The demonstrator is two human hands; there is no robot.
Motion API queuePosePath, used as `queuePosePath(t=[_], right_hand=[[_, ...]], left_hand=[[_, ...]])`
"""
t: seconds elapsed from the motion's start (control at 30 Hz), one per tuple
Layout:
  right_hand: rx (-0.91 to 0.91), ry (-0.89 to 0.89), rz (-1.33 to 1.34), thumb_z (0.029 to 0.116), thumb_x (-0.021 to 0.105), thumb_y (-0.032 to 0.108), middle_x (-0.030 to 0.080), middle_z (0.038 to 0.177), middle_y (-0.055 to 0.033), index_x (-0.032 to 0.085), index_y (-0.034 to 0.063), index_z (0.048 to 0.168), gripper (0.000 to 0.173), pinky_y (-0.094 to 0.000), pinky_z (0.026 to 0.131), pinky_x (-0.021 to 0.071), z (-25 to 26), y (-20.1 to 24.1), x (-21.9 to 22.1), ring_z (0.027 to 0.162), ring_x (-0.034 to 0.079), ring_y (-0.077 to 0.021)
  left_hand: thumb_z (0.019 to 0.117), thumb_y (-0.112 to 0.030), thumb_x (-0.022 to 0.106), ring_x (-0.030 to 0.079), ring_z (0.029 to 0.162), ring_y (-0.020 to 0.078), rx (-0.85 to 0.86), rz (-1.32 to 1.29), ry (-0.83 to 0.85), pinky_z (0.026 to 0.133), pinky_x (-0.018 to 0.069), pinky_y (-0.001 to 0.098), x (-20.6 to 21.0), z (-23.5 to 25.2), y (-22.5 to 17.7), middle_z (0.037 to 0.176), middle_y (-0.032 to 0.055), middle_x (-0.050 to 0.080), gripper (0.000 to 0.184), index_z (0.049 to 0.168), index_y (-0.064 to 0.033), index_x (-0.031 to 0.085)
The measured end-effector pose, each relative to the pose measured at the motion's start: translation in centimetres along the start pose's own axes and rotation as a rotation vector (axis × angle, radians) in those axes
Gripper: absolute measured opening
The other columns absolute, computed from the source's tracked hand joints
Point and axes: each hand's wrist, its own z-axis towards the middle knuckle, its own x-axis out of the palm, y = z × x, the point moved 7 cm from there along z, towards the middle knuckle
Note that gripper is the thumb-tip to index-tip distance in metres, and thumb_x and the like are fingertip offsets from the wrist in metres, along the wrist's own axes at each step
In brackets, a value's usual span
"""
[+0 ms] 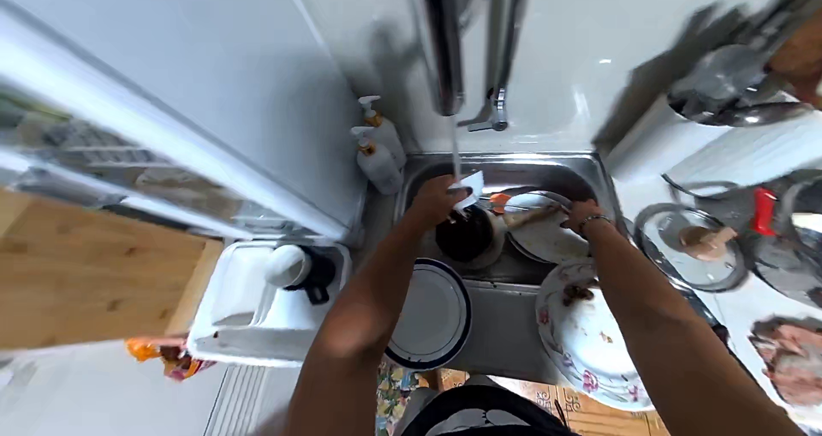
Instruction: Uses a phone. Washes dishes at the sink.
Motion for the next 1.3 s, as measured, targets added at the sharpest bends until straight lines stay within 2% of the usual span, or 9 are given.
queuePosePath(t=[0.07, 0.23, 0.47, 0.73, 0.9, 1.0, 1.07, 1.2, 1.3], right_hand=[[0.001, 0.44, -0.101, 0.08, 0.08, 0.055, 0.055, 0.141, -0.029, 0.059, 0.0022, 0.139, 0.082, -0.0711, 0.109, 0.0375, 1.9, 0.4, 1.3, 0.135, 0.048, -0.0496], [-0.073, 0.492, -0.178, 0.0845, 0.075, 0.054, 0.058, 0.135, -0.0323, 0.061, -0.0041, 0.133, 0.077, -0.0705, 0.108, 0.0398, 2.8, 0.1, 1.6, 0.13, 0.053, -0.0511], [-0.015, 0.364, 0.283, 0.102, 0.061, 0.04, 0.065, 0.118, -0.0317, 0.061, -0.0009, 0.13, 0.05, -0.0717, 0.093, 0.0475, -0.9, -0.2, -7.9, 0.11, 0.063, -0.0496], [0.101, -0.08, 0.332, 0.1092, 0.044, 0.038, 0.063, 0.114, -0.0403, 0.044, -0.0009, 0.146, 0.053, -0.0781, 0.087, 0.0445, -6.2, 1.4, -26.0, 0.107, 0.061, -0.0608], [0.095, -0.156, 0.686, 0.1107, 0.04, 0.029, 0.058, 0.125, -0.0386, 0.048, -0.0108, 0.139, 0.05, -0.0672, 0.097, 0.0447, -11.3, 5.4, -30.6, 0.112, 0.06, -0.0496], [0.066, -0.036, 0.757, 0.1091, 0.046, 0.033, 0.064, 0.122, -0.0279, 0.058, -0.0075, 0.129, 0.047, -0.0559, 0.098, 0.0495, -14.4, 10.2, -27.2, 0.11, 0.064, -0.0341], [-0.027, 0.034, 0.716, 0.1099, 0.042, 0.035, 0.068, 0.122, -0.0216, 0.063, -0.0027, 0.128, 0.047, -0.0531, 0.102, 0.0513, -14.7, 13.1, -22.4, 0.113, 0.066, -0.0303], [-0.02, 0.061, 0.853, 0.1098, 0.038, 0.043, 0.07, 0.123, -0.0124, 0.067, 0.0083, 0.128, 0.049, -0.0502, 0.102, 0.0538, -13.2, 17.1, -11.3, 0.115, 0.067, -0.0248], [0.081, 0.069, 1.055, 0.108, 0.04, 0.047, 0.071, 0.12, -0.009, 0.068, 0.0124, 0.126, 0.048, -0.0495, 0.099, 0.0559, -12.8, 18.9, -6.3, 0.113, 0.067, -0.0217]], left_hand=[[0.1075, -0.022, 0.05, 0.065, 0.109, 0.032, -0.21, -0.355, -0.089, 0.095, 0.053, 0.0499, 0.0, -1.5, 2.5, 0.123, 0.0251, 0.063, 0.036, 0.131, 0.0042, 0.058], [0.1041, -0.047, 0.051, 0.064, 0.112, 0.038, -0.495, -1.062, -0.306, 0.083, 0.0585, 0.0547, 3.7, -3.7, 11.8, 0.137, 0.021, 0.058, 0.055, 0.144, -0.0096, 0.051], [0.1078, -0.04, 0.047, 0.069, 0.096, 0.0158, 0.025, -0.251, -0.301, 0.084, 0.0592, 0.0387, -3.3, -9.8, 10.9, 0.111, 0.0055, 0.071, 0.038, 0.132, -0.0151, 0.063], [0.1033, -0.021, 0.057, 0.066, 0.097, 0.0087, 0.207, 0.143, -0.751, 0.087, 0.0583, 0.0317, -18.0, -32.7, 6.8, 0.109, -0.0024, 0.069, 0.022, 0.12, -0.0125, 0.068], [0.1013, -0.04, 0.062, 0.068, 0.091, 0.0105, -0.128, 0.206, -0.927, 0.081, 0.0599, 0.0369, -22.2, -38.4, 21.8, 0.108, -0.0024, 0.071, 0.027, 0.118, -0.0206, 0.071], [0.1018, -0.054, 0.052, 0.066, 0.107, 0.0114, -0.347, 0.526, -0.824, 0.094, 0.0565, 0.0412, -23.4, -40.4, 43.4, 0.118, -0.0047, 0.07, 0.035, 0.123, -0.0311, 0.068], [0.1035, -0.055, 0.046, 0.063, 0.119, 0.0191, -0.385, 0.703, -0.686, 0.103, 0.0517, 0.048, -23.7, -40.5, 51.5, 0.125, 0.0002, 0.068, 0.04, 0.128, -0.0309, 0.066], [0.1031, -0.054, 0.047, 0.062, 0.12, 0.0227, -0.405, 0.795, -0.565, 0.102, 0.0509, 0.0519, -23.7, -39.7, 54.9, 0.125, -0.0003, 0.067, 0.036, 0.127, -0.0351, 0.066], [0.0968, -0.047, 0.062, 0.058, 0.125, 0.018, -0.312, 0.634, -0.62, 0.105, 0.0489, 0.0478, -25.4, -39.8, 50.0, 0.133, -0.0038, 0.064, 0.033, 0.129, -0.0372, 0.065]])
